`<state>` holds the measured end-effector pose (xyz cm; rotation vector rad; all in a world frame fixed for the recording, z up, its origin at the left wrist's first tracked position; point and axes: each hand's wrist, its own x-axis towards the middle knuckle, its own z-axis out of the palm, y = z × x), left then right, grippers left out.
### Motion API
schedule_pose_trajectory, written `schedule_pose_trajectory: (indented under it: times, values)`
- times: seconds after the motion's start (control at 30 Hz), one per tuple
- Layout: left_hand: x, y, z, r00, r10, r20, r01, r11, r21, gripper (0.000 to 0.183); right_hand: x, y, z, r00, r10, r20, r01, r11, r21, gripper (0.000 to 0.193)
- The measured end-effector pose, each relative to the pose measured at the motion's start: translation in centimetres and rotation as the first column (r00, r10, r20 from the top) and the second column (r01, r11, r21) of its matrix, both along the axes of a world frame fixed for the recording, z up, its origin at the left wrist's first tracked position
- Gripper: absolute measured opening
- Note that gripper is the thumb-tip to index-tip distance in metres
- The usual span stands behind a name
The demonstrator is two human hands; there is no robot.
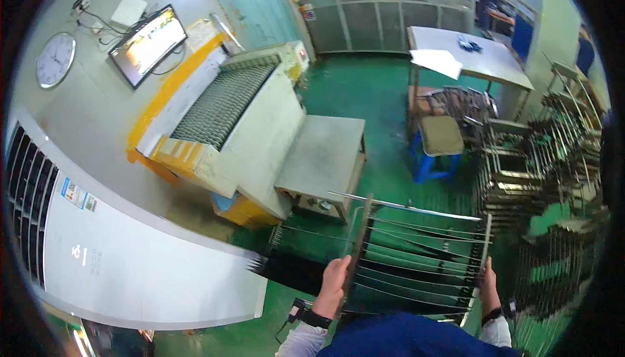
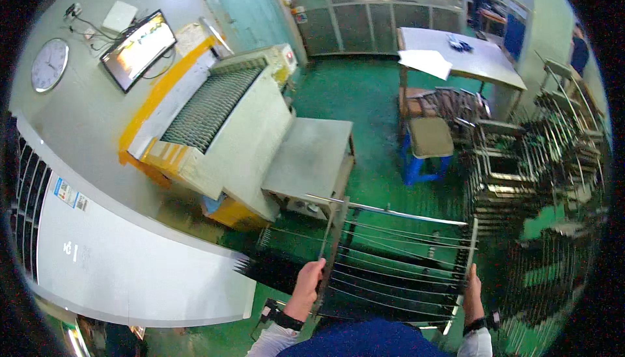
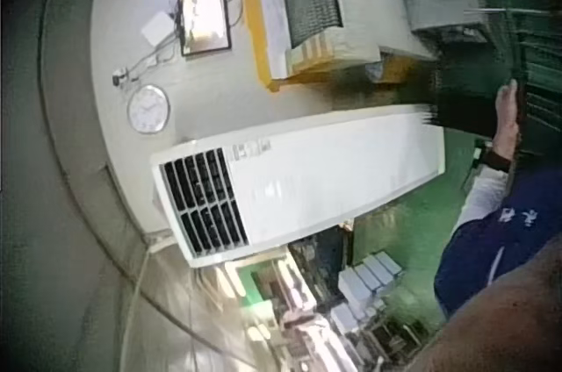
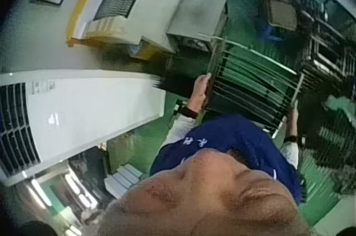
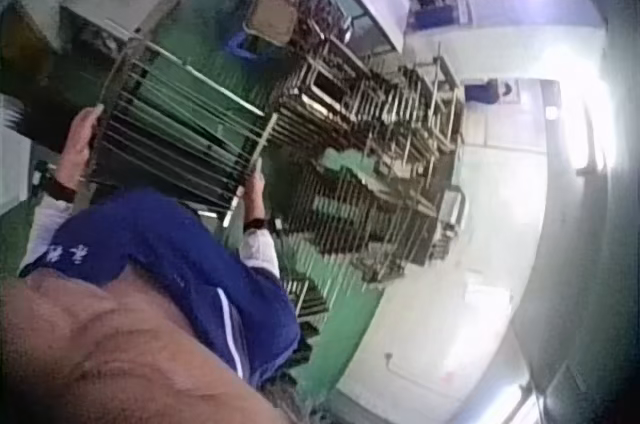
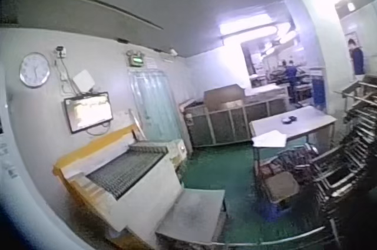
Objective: Loading metal or industrial plates from a storage rack into a processing machine with rollers.
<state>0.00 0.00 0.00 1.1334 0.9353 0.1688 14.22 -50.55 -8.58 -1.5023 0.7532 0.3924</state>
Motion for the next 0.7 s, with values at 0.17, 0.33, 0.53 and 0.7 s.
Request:
schedule_pose_trajectory:
  times: [0.17,0.33,0.53,0.7]
  values:
    - [10.4,2.9,1.2,0.999,-0.042,0.015,0.042,0.999,-0.032,0.023,8.7,3.9,3.4,0.995,0.01,0.1,-0.01,1.0,-0.001,0.06]
    - [23.8,7.9,1.0,0.993,-0.083,0.086,0.073,0.99,0.123,0.036,21.3,4.6,-2.3,0.992,-0.119,0.045,0.12,0.992,-0.036,0.076]
    - [32.7,15.7,0.6,0.992,-0.052,0.119,0.041,0.995,0.094,0.036,33.6,12.2,-1.2,0.98,0.073,0.185,-0.065,0.997,-0.045,0.069]
    - [34.7,21.1,-2.2,0.993,0.096,0.067,-0.095,0.995,-0.015,0.033,44.2,23.3,3.8,0.941,0.282,0.186,-0.269,0.959,-0.094,0.055]
